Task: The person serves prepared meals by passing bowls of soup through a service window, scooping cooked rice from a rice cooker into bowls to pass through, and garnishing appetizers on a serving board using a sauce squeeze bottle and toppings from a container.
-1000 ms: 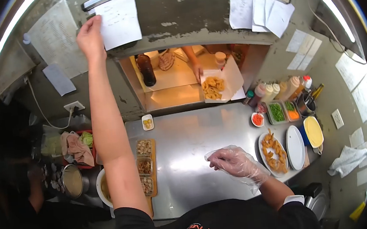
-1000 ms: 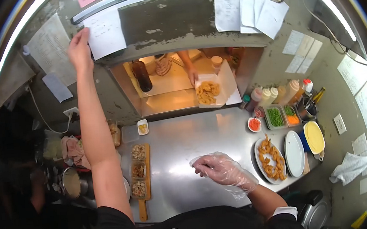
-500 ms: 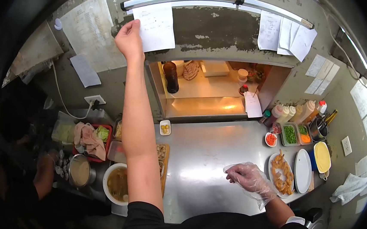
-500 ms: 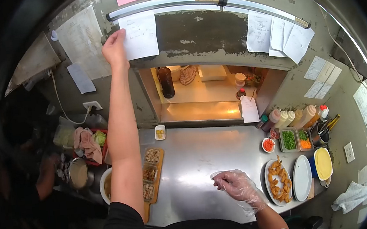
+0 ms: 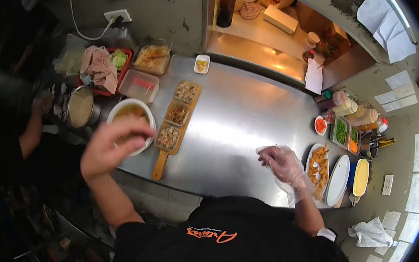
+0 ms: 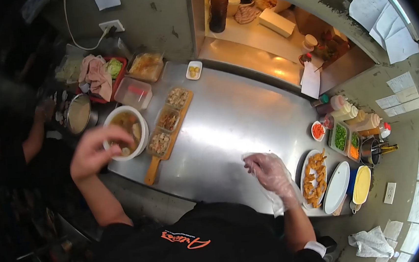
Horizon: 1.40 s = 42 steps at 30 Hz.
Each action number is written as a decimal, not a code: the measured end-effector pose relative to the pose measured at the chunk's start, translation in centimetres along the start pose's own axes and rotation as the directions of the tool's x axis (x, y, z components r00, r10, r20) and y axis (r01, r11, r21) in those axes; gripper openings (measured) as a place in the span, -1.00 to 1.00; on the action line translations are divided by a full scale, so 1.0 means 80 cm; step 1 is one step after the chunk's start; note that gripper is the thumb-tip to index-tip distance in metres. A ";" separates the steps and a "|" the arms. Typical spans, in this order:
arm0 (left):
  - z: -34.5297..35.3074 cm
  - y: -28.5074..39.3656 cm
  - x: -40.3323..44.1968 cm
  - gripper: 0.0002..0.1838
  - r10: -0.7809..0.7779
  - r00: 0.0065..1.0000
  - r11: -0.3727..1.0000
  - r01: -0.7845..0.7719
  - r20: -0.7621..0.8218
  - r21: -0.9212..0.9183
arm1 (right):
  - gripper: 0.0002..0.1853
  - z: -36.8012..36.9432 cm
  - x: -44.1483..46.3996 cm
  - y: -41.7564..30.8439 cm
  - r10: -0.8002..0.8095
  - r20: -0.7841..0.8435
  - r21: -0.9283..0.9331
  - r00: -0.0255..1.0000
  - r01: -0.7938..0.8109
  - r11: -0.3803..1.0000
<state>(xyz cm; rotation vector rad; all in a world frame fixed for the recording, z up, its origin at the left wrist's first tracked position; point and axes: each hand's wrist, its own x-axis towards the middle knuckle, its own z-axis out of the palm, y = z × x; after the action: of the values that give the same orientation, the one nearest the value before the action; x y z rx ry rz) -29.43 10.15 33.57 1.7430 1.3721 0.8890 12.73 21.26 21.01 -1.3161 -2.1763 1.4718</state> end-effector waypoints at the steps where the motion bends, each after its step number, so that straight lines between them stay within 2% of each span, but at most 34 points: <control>1: 0.026 -0.020 -0.038 -0.76 -0.236 0.972 0.969 0.235 -0.009 -0.072 | -0.80 0.005 0.013 0.000 -0.025 0.045 -0.020 0.999 0.026 0.999; 2: 0.054 -0.046 -0.070 -0.74 -0.452 0.892 0.883 0.447 -0.007 -0.141 | -0.78 0.012 0.031 0.007 -0.093 0.064 -0.026 0.994 0.095 0.995; 3: 0.088 -0.079 -0.100 -0.71 -0.574 0.819 0.819 0.573 -0.021 -0.038 | -0.76 0.012 0.052 -0.002 -0.193 0.113 -0.094 0.975 0.204 0.974; 4: 0.125 -0.115 -0.127 -0.68 -0.682 0.730 0.728 0.683 -0.040 0.063 | -0.73 0.020 0.081 0.006 -0.136 0.178 -0.164 0.974 0.166 0.972; 5: 0.167 -0.145 -0.146 -0.63 -0.692 0.697 0.668 0.717 -0.187 0.199 | -0.73 0.031 0.112 0.021 -0.169 0.177 -0.193 0.970 0.202 0.960; 6: 0.206 -0.170 -0.153 -0.57 -0.668 0.666 0.583 0.746 -0.331 0.323 | -0.76 0.048 0.146 0.051 -0.126 0.195 0.039 0.973 0.121 0.992; 7: 0.237 -0.189 -0.154 -0.53 -0.616 0.644 0.567 0.762 -0.453 0.312 | -0.79 0.064 0.176 0.070 -0.076 0.250 0.062 0.965 0.063 0.996; 9: 0.287 -0.214 -0.146 -0.42 -0.466 0.581 0.555 0.779 -0.667 0.291 | -0.82 0.087 0.205 0.047 0.102 0.473 -0.189 0.875 -0.013 0.982; 10: 0.295 -0.225 -0.151 -0.40 -0.438 0.584 0.543 0.778 -0.683 0.316 | -0.82 0.119 0.217 0.084 -0.383 0.587 -0.182 0.713 0.578 0.796; 11: 0.299 -0.241 -0.157 -0.37 -0.401 0.612 0.558 0.753 -0.682 0.348 | -0.82 0.150 0.231 0.124 -0.764 0.540 -0.203 0.354 0.935 0.290; 12: 0.311 -0.260 -0.144 -0.34 -0.348 0.654 0.602 0.705 -0.672 0.374 | -0.78 0.184 0.220 0.141 -0.921 0.266 0.139 0.285 0.934 0.329; 13: 0.329 -0.276 -0.143 -0.37 -0.291 0.577 0.600 0.732 -0.763 0.324 | -0.78 0.170 0.171 0.103 -0.731 0.373 -0.037 0.571 0.797 0.603; 14: 0.326 -0.281 -0.142 -0.46 -0.302 0.609 0.599 0.720 -0.733 0.351 | -0.77 0.153 0.120 0.058 -0.447 0.431 -0.270 0.784 0.585 0.765; 17: 0.330 -0.313 -0.153 -0.54 -0.193 0.636 0.606 0.676 -0.747 0.419 | -0.78 0.121 0.112 0.201 -0.272 0.515 -0.407 0.813 0.511 0.757; 18: 0.333 -0.312 -0.157 -0.55 -0.200 0.624 0.589 0.692 -0.755 0.416 | -0.79 0.056 0.093 0.219 -0.197 0.523 -0.476 0.829 0.476 0.739; 19: 0.336 -0.307 -0.162 -0.54 -0.217 0.629 0.566 0.704 -0.747 0.428 | -0.81 -0.007 0.065 0.271 -0.265 0.268 -0.416 0.926 0.360 0.835; 20: 0.341 -0.299 -0.163 -0.53 -0.234 0.630 0.539 0.718 -0.741 0.440 | -0.81 -0.069 0.037 0.323 -0.313 -0.008 -0.287 0.950 0.298 0.910; 21: 0.344 -0.294 -0.162 -0.52 -0.277 0.616 0.466 0.757 -0.737 0.458 | -0.84 -0.121 0.002 0.322 -0.310 -0.429 -0.599 0.848 -0.010 0.801; 22: 0.350 -0.279 -0.159 -0.51 -0.238 0.592 0.396 0.783 -0.770 0.479 | -0.88 -0.209 -0.009 0.346 -0.215 -0.174 -0.974 0.961 -0.137 0.178; 23: 0.361 -0.260 -0.156 -0.51 -0.195 0.562 0.319 0.812 -0.804 0.489 | -0.88 -0.270 -0.021 0.358 -0.016 -0.370 -0.923 0.929 -0.366 0.116; 24: 0.373 -0.242 -0.159 -0.50 -0.150 0.527 0.232 0.841 -0.836 0.489 | -0.81 -0.328 -0.020 0.407 0.146 -0.501 -0.779 0.853 -0.518 0.353; 26: 0.389 -0.254 -0.202 -0.54 -0.082 0.522 0.304 0.824 -0.849 0.478 | -0.77 -0.386 -0.029 0.464 0.067 -0.598 -0.637 0.798 -0.525 0.565; 28: 0.412 -0.261 -0.264 -0.58 -0.048 0.551 0.349 0.791 -0.833 0.503 | -0.72 -0.399 -0.020 0.479 -0.020 -0.552 -0.587 0.833 -0.372 0.720; 30: 0.448 -0.228 -0.296 -0.72 -0.173 0.563 0.335 0.805 -0.808 0.489 | -0.69 -0.407 -0.006 0.481 0.178 -0.396 -0.650 0.901 -0.412 0.638; 31: 0.465 -0.215 -0.314 -0.78 -0.280 0.519 0.346 0.840 -0.808 0.419 | -0.67 -0.414 0.003 0.525 0.184 -0.417 -0.602 0.890 -0.422 0.678; 32: 0.479 -0.206 -0.333 -0.80 -0.419 0.455 0.328 0.883 -0.786 0.336 | -0.66 -0.416 -0.006 0.478 0.265 -0.426 -0.570 0.865 -0.484 0.664; 33: 0.498 -0.201 -0.355 -0.80 -0.547 0.371 0.308 0.923 -0.750 0.232 | -0.64 -0.416 -0.009 0.493 0.053 -0.449 -0.576 0.892 -0.334 0.746; 34: 0.519 -0.216 -0.391 -0.82 -0.610 0.284 0.404 0.915 -0.739 0.018 | -0.62 -0.417 -0.008 0.478 0.046 -0.414 -0.584 0.909 -0.305 0.752; 35: 0.538 -0.229 -0.424 -0.83 -0.681 0.234 0.324 0.946 -0.694 0.001 | -0.62 -0.420 -0.003 0.491 0.052 -0.322 -0.645 0.945 -0.259 0.719; 36: 0.551 -0.202 -0.414 -0.83 -0.709 0.217 0.206 0.974 -0.671 0.097 | -0.64 -0.419 -0.007 0.508 0.036 -0.342 -0.653 0.939 -0.265 0.710; 37: 0.572 -0.227 -0.454 -0.81 -0.792 0.151 0.298 0.942 -0.592 -0.157 | -0.67 -0.416 -0.010 0.499 -0.001 -0.432 -0.608 0.902 -0.291 0.739; 38: 0.581 -0.212 -0.452 -0.81 -0.837 0.151 0.278 0.945 -0.526 -0.171 | -0.69 -0.426 -0.011 0.537 -0.074 -0.453 -0.623 0.888 -0.256 0.740; 40: 0.582 -0.206 -0.449 -0.80 -0.899 0.167 0.260 0.948 -0.404 -0.186 | -0.71 -0.445 -0.021 0.531 -0.036 -0.553 -0.459 0.832 -0.269 0.847; 42: 0.585 -0.227 -0.457 -0.78 -0.934 0.199 0.266 0.942 -0.298 -0.205 | -0.67 -0.456 -0.031 0.512 0.291 -0.600 0.144 0.746 -0.257 0.956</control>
<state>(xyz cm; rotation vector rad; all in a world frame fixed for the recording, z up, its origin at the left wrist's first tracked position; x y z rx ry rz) -4.61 -28.74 -7.94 0.3628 2.2783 0.4171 58.58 47.23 5.54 -1.8391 -1.5518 0.9544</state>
